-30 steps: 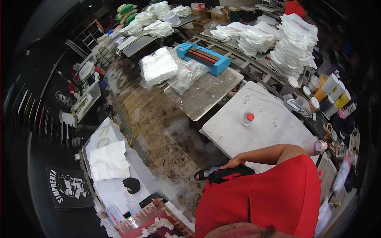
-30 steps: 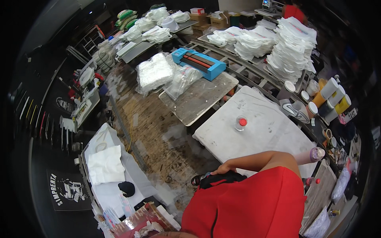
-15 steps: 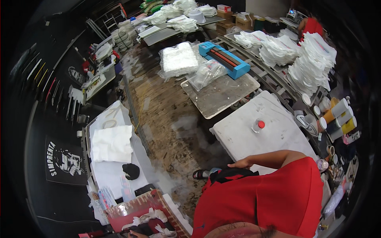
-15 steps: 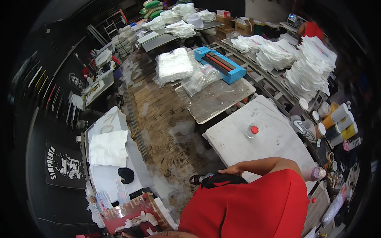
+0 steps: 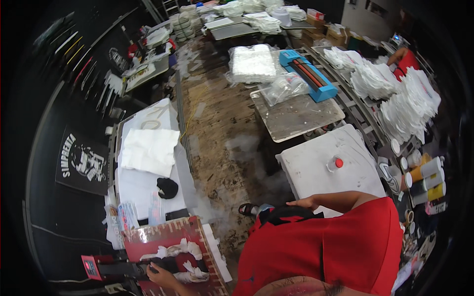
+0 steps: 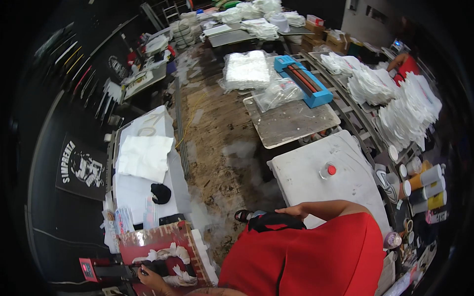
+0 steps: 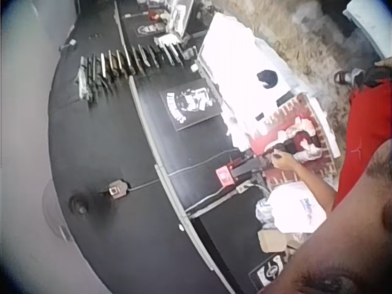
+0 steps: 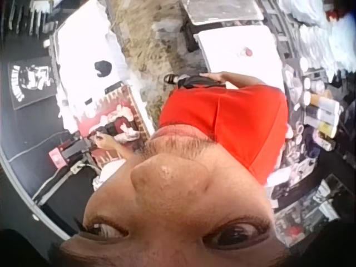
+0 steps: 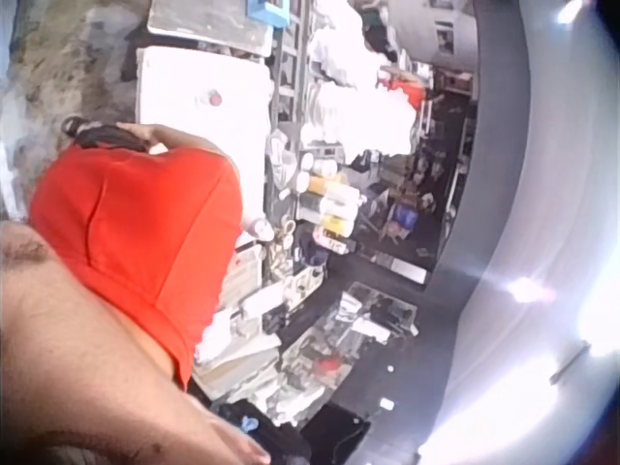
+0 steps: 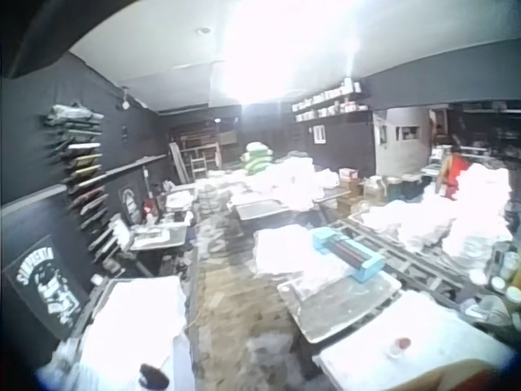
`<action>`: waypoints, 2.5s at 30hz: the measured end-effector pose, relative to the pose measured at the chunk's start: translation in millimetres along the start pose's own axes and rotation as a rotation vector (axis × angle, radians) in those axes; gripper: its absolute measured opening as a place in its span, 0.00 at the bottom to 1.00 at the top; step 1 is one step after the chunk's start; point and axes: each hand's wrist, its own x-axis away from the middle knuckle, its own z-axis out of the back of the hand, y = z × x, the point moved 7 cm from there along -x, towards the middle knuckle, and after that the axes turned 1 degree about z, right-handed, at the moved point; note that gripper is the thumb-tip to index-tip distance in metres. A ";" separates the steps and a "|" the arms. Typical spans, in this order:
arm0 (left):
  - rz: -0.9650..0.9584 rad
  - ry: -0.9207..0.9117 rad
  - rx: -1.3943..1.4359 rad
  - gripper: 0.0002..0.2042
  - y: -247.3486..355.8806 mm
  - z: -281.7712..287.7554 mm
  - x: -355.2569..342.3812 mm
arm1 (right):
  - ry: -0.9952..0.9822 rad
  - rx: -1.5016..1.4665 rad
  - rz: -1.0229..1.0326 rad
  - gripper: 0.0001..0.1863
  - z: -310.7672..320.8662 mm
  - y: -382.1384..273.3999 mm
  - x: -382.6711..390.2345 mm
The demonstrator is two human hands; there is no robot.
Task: The person prepares and applies silk screen prints to multiple white fabric bags by aligning each bag on a board, applying ink using a screen and squeegee, and then stacking the completed bags.
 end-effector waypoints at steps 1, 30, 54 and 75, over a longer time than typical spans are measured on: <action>0.022 0.002 -0.016 0.19 -3.0 -0.1 -0.2 | -0.010 0.020 -0.011 0.53 -1.8 -5.3 -0.9; -0.128 0.102 0.013 0.16 6.0 12.9 2.0 | 0.121 0.241 0.000 0.52 -61.5 -102.2 75.1; -0.169 0.252 -0.180 0.15 7.7 37.8 -1.0 | 0.277 0.756 0.145 0.56 -106.8 -189.7 79.7; 1.048 0.037 0.655 0.43 -131.5 -27.5 34.9 | -0.511 2.181 1.473 0.39 -474.3 -265.2 -122.8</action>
